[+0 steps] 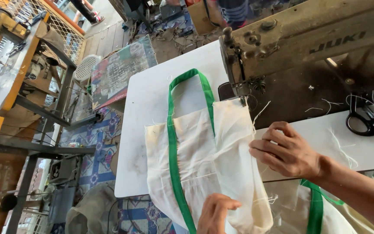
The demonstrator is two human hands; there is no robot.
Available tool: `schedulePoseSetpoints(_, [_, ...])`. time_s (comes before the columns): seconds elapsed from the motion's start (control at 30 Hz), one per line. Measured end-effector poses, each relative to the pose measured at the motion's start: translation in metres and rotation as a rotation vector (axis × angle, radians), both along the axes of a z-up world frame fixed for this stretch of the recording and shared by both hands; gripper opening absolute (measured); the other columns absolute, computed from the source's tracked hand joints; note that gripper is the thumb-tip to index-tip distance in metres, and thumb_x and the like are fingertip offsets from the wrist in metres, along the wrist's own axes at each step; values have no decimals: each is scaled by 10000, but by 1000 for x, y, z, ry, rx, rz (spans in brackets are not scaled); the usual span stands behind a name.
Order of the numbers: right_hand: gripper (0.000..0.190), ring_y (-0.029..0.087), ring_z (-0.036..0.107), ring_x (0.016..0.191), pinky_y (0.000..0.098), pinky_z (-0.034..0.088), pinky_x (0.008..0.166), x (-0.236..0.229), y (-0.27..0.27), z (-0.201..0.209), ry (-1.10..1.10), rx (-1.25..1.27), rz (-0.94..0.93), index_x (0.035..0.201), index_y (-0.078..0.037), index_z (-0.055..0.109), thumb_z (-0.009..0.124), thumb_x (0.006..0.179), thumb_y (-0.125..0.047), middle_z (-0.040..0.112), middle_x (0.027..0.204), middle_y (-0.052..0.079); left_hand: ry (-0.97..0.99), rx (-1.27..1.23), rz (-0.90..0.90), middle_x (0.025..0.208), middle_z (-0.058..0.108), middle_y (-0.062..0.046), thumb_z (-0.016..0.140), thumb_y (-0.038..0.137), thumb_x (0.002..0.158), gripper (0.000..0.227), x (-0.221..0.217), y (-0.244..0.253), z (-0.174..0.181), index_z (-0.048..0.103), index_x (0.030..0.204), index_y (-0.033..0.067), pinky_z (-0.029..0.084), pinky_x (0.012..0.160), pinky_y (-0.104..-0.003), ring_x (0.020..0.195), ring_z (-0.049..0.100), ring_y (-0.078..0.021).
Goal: Sewing green straps onto a white fabric bag using an industrial sewing machine and trimming threads with scissors.
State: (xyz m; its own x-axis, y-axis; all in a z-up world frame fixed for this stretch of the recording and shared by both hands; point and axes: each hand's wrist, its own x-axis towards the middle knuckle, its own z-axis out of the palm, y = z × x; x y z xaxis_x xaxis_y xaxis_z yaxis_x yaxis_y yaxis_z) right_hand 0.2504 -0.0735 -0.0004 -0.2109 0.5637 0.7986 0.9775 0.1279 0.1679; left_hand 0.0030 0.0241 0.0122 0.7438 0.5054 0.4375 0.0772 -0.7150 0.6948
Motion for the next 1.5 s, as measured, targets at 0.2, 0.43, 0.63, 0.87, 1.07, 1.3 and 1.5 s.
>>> schedulePoseSetpoints(0.2, [62, 267, 531, 741, 454, 476, 788, -1, -1, 2, 5, -7, 13, 979, -4, 617, 564, 988, -34, 680, 990, 124, 142, 16, -362, 804, 590, -6, 647, 609, 948, 475, -9, 22, -33, 743, 836, 158, 414, 727, -338, 770, 564, -213])
schedulePoseSetpoints(0.43, [91, 262, 505, 730, 437, 451, 800, 2, -3, 2, 8, -47, 50, 957, -5, 588, 517, 1005, -35, 663, 972, 114, 114, -67, -555, 783, 645, 15, 678, 201, 971, 201, -12, 32, -1, 693, 779, 145, 445, 767, -310, 745, 645, -150])
schedulePoseSetpoints(0.63, [108, 265, 521, 701, 440, 471, 787, 2, -2, 5, 1, 1, 51, 882, 1, 572, 571, 983, -39, 706, 984, 124, 18, -398, -474, 664, 670, -30, 721, 298, 952, 339, -13, 42, 30, 714, 662, 121, 467, 738, -290, 640, 651, -128])
schedulePoseSetpoints(0.87, [131, 287, 602, 846, 461, 487, 809, 5, -4, -1, -15, 11, 9, 1016, 11, 622, 512, 1014, -61, 711, 1184, 168, -114, -637, -494, 717, 681, -113, 906, 129, 801, 134, -21, 64, 16, 786, 769, 79, 530, 627, -298, 647, 661, -203])
schedulePoseSetpoints(1.07, [124, 306, 619, 1028, 457, 511, 868, 0, 1, 13, -24, -9, 54, 890, -42, 590, 578, 1012, -57, 678, 1305, 142, -130, -588, -626, 733, 656, -114, 761, 403, 959, 408, -13, 60, 24, 765, 776, 38, 491, 665, -294, 691, 639, -217])
schedulePoseSetpoints(1.3, [79, 271, 621, 972, 481, 482, 910, 4, -3, 1, -20, -44, 50, 1010, -4, 622, 580, 1005, -70, 710, 1098, 78, 30, -495, -430, 631, 642, -40, 680, 305, 994, 486, 0, 24, 65, 638, 553, 105, 455, 584, -275, 619, 621, -139])
schedulePoseSetpoints(1.5, [41, 295, 637, 1068, 506, 502, 941, 3, -2, 5, -3, -65, 112, 997, -14, 564, 555, 1013, -51, 679, 1296, 134, -86, -534, -357, 561, 628, -74, 731, 303, 941, 491, 1, 23, 50, 622, 511, 95, 426, 511, -266, 553, 600, -149])
